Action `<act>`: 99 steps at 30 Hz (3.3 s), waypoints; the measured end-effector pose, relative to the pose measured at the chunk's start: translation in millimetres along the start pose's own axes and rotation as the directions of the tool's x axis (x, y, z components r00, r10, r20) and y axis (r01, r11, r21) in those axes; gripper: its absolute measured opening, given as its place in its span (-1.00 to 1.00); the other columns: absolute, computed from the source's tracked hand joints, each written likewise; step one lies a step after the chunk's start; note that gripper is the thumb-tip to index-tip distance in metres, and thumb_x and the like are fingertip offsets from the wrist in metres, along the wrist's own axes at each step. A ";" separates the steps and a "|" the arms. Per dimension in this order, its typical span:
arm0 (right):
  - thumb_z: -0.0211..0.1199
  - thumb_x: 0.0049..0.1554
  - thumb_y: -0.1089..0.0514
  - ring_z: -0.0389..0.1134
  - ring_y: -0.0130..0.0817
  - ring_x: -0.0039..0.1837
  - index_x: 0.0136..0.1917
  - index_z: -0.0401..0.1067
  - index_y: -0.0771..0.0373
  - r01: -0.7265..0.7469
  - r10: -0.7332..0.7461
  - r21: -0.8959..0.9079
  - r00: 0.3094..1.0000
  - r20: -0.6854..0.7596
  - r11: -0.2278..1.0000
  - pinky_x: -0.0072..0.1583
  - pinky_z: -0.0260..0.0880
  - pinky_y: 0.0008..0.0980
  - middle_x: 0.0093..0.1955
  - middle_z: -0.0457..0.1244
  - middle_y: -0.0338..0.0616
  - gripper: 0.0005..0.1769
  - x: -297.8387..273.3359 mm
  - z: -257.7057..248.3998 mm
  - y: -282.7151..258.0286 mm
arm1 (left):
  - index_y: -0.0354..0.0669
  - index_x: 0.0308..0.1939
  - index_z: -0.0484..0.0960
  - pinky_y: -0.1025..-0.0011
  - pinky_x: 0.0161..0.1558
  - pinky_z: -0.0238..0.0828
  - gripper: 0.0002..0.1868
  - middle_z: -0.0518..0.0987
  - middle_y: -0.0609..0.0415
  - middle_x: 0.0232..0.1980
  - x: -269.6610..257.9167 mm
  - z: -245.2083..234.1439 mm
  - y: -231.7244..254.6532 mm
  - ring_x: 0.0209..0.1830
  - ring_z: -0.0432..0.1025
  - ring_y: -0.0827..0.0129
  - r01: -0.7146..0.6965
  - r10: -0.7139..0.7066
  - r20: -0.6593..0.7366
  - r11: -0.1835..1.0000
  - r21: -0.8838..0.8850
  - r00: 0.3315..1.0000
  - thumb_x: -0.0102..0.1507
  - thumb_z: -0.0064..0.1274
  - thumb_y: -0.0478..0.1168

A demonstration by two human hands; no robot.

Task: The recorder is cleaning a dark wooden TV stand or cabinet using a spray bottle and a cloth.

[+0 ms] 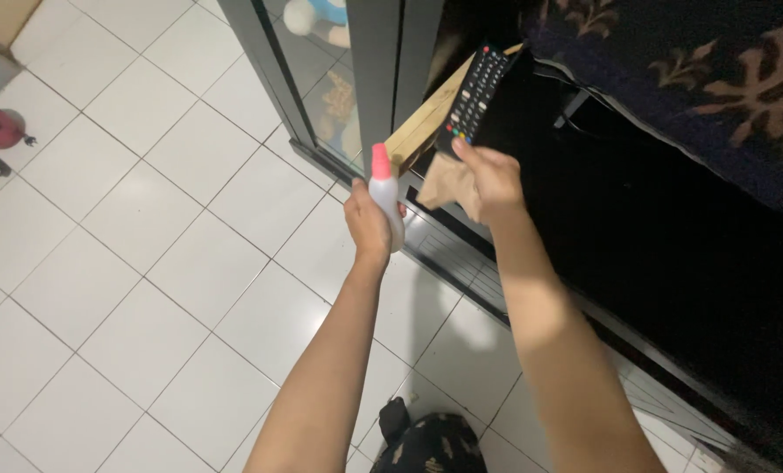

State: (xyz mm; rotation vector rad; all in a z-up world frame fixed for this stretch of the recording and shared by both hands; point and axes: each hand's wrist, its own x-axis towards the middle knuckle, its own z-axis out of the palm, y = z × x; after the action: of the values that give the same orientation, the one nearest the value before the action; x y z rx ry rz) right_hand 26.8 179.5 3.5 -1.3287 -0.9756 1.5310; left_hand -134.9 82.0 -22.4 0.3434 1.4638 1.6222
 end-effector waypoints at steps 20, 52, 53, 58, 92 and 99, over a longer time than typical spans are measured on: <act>0.43 0.05 -0.18 0.50 -0.23 -0.08 -0.03 0.63 0.28 -0.307 0.130 -0.597 0.938 -0.322 0.741 0.01 0.52 -0.28 -0.10 0.46 0.00 -0.53 -44.9 -93.5 -15.4 | -0.38 -0.32 0.56 0.30 -0.52 0.41 -0.31 0.54 -0.10 -0.53 -50.6 63.3 -56.3 -0.64 0.47 0.26 -0.001 -0.002 0.051 0.998 0.062 0.999 0.45 -0.48 0.14; 0.20 0.16 0.38 0.27 0.00 0.36 0.33 0.30 0.29 0.535 -0.586 -0.480 0.809 0.053 0.695 0.37 0.26 -0.21 0.29 0.24 0.10 -0.54 -42.8 3.8 33.7 | -0.51 0.06 0.63 0.49 -0.73 0.04 -0.13 0.54 -0.05 -0.31 70.4 21.3 -56.6 -0.75 0.11 0.55 0.250 -0.246 0.134 0.968 -0.012 0.960 0.13 0.27 0.33; 0.12 0.18 0.43 0.23 0.04 0.42 0.38 0.30 0.32 0.664 -0.758 -0.513 0.651 0.037 0.545 0.46 0.18 -0.18 0.33 0.22 0.09 -0.52 -49.7 17.8 45.3 | -0.20 0.06 0.54 0.50 -0.75 0.04 -0.23 0.60 -0.13 -0.30 68.4 30.9 -58.9 -0.78 0.09 0.54 0.310 -0.279 0.166 0.929 -0.204 0.946 0.14 0.20 0.39; -0.15 0.03 0.57 0.23 -0.05 0.51 0.28 0.52 0.29 0.622 -0.613 -0.382 0.773 0.161 0.684 0.50 0.17 -0.26 0.42 0.23 0.14 -0.34 -52.2 27.7 110.4 | -0.45 0.05 0.56 0.47 -0.54 0.46 -0.18 0.60 -0.16 -0.23 62.9 19.5 -59.2 -0.55 0.53 0.43 0.200 -0.182 0.096 0.951 -0.234 0.979 0.18 0.14 0.33; 0.28 0.09 0.31 -0.03 0.35 0.60 0.53 0.19 0.42 0.481 -0.464 -0.818 0.830 0.309 0.315 0.57 -0.01 -0.04 0.59 -0.07 0.48 -0.24 26.7 -29.1 52.6 | -0.42 -0.09 0.53 0.47 -0.19 0.58 -0.49 0.63 -0.11 -0.12 50.0 65.6 8.8 -0.21 0.60 0.26 0.205 -0.171 0.118 0.892 -0.403 0.978 0.11 0.31 -0.06; 0.12 0.00 0.47 -0.01 0.33 0.59 0.51 0.26 0.44 0.518 -0.622 -0.788 0.749 0.230 0.333 0.57 -0.01 -0.09 0.57 -0.04 0.51 -0.24 74.9 -39.7 33.6 | -0.54 -0.09 0.57 0.46 -0.21 0.62 -0.47 0.65 -0.19 -0.11 37.2 88.0 50.4 -0.27 0.62 0.20 0.158 -0.135 0.086 0.915 -0.371 0.987 0.09 0.32 -0.11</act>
State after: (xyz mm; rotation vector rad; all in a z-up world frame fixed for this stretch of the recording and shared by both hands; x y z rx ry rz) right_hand 57.9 240.4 -56.9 -1.3774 -1.9824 0.3620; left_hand -114.3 172.4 33.0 0.0582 1.0738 1.7112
